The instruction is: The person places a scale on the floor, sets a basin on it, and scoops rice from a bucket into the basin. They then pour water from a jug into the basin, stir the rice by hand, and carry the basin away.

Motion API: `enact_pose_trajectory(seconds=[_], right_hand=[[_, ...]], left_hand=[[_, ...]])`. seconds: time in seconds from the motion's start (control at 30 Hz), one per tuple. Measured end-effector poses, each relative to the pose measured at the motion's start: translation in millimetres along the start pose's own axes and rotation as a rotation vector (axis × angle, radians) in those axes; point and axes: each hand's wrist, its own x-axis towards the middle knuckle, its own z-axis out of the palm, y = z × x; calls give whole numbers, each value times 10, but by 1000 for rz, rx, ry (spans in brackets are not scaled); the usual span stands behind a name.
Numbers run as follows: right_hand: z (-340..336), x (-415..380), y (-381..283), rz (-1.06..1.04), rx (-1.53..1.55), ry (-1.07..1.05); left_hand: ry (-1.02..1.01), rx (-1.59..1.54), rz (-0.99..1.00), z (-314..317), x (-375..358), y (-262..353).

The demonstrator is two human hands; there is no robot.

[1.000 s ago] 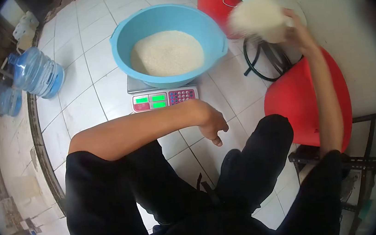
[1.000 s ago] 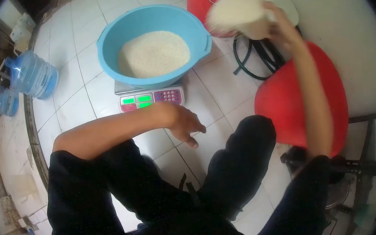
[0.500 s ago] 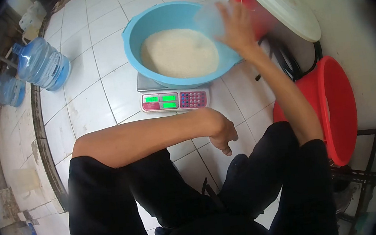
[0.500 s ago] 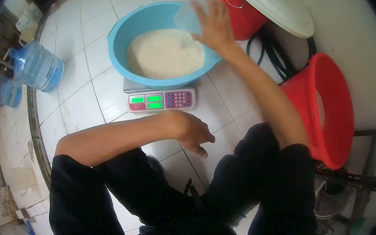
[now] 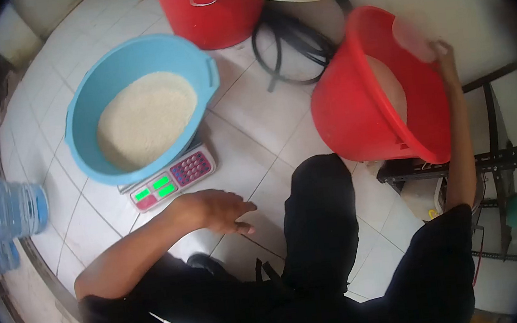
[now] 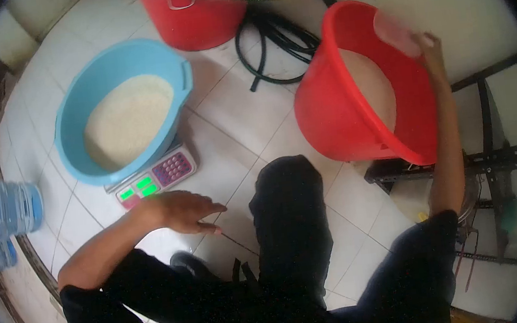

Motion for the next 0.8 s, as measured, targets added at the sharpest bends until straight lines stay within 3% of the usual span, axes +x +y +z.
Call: enact_pose_trajectory(seconds=[0.07,0.13,0.2,0.23,0.3,0.33,0.37,0.43,0.47,0.53,0.67,0.73,0.8], right_hand=[[-13,434,921,103,-333,54],[271,402,1399,92,-689,92],[593,314,1892,-162,-1002,47],[816,260,1949,-91,-1036,-108],[1273,-24,1821,-143,-1001,-201],[1393,-199,1781,-264,-944,-132],[1452,-213,1733,-256,-944,-137],[1481,-160,1626,187,-765,-404],[1411,-170,1596,187,-766,-402],[1250,-207,1575,438,-251,-604],[1308,-276,1579,326,-151,-729],[1451,-219,1578,204,-49,-896],[1478,-237,1522,256,98,-905]], left_hand=[[-10,1,-14,-6,102,-108],[-42,-48,-87,-125,152,-103],[-21,-37,-120,-80,211,-181],[6,-45,-151,-70,219,-211],[9,-72,-182,-104,198,-188],[5,-84,-181,-123,179,-171],[7,-102,-177,-145,167,-146],[-5,-117,-184,-200,151,-122],[-9,-138,-189,-216,155,-114],[-1,-123,-194,-183,176,-162],[-8,-97,-192,-145,234,-205],[14,-82,-178,-117,255,-227],[42,-73,-167,-121,221,-203]])
